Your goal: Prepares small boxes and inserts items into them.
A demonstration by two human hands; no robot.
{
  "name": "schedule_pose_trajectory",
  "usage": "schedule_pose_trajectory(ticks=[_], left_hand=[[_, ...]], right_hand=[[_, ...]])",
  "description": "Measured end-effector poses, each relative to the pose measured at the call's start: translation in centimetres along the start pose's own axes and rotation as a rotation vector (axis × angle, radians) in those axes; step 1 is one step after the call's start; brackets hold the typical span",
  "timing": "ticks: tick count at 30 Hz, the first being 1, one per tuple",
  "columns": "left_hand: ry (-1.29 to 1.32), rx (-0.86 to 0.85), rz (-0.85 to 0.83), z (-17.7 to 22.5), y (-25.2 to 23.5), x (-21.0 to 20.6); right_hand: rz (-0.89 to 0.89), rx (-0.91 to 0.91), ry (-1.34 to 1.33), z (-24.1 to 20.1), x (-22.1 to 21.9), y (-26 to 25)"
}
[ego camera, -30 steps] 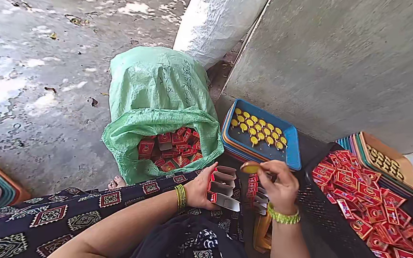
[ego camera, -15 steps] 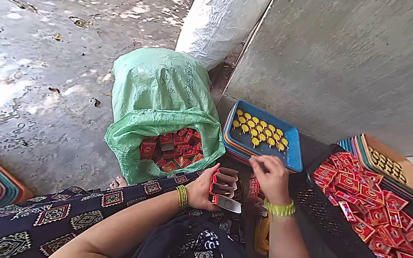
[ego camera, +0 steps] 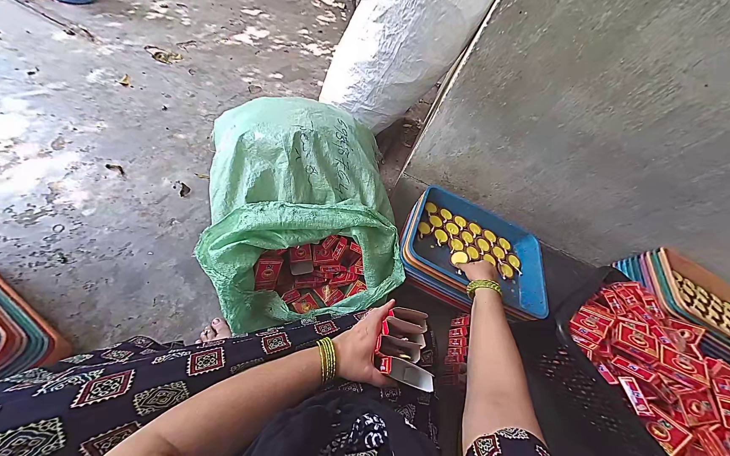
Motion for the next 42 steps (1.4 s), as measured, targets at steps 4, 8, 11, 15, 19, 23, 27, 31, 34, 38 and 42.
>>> schedule_pose_trajectory(ticks=[4,8,11,15,19,23,27,31,34,38,42], left_hand=[[0.0,-0.026,0.012,-0.1,0.0,-0.1],[0.001,-0.03,0.015,-0.1,0.0,0.0],[-0.006,-0.043,0.018,-0.1,0.1,-0.1],[-0.007,-0.063,0.027,0.0,0.2,-0.3],[-0.021,-0.062,0.025,0.2,0.4,-0.2],[-0.049,-0.085,0.041,0.2,0.6,-0.4],[-0.096,-0.119,-0.001,0.6,0.6,-0.5],[-0.133,-0.139,-0.042,1.2,0.7,-0.7],[-0.123,-0.145,-0.045,1.6,0.8,-0.7],[-0.093,-0.192,0.006,1.4,1.0,-0.9],[0.105,-0.15,-0.029,2.0,0.8,-1.6]], right_hand=[[0.151,0.136,-0.185,0.5,2.4,1.8],[0.375,0.622,-0.48,0.1,6.7,9.5],[0.379,1.089,-0.69,0.0,10.8,19.0],[0.247,1.381,-0.685,1.0,13.2,29.2],[0.218,1.446,-0.344,1.9,10.7,33.3],[0.187,1.286,-0.339,2.5,8.9,32.5],[0.016,1.116,-0.395,2.3,8.0,30.3],[-0.26,1.06,-0.24,1.3,5.9,28.9],[-0.352,1.064,-0.202,0.5,4.8,28.8],[-0.35,1.088,-0.26,0.4,4.6,28.6],[-0.372,1.11,-0.493,3.0,5.1,27.0]])
Point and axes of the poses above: each hand's wrist, its own y-axis away from the middle knuckle, its own x-axis out of the back of the hand, z = x × y, the point moved 5 cm from there along -y, towards the middle knuckle, and after that the axes turned 7 degrees about z, right-handed, at the moved point
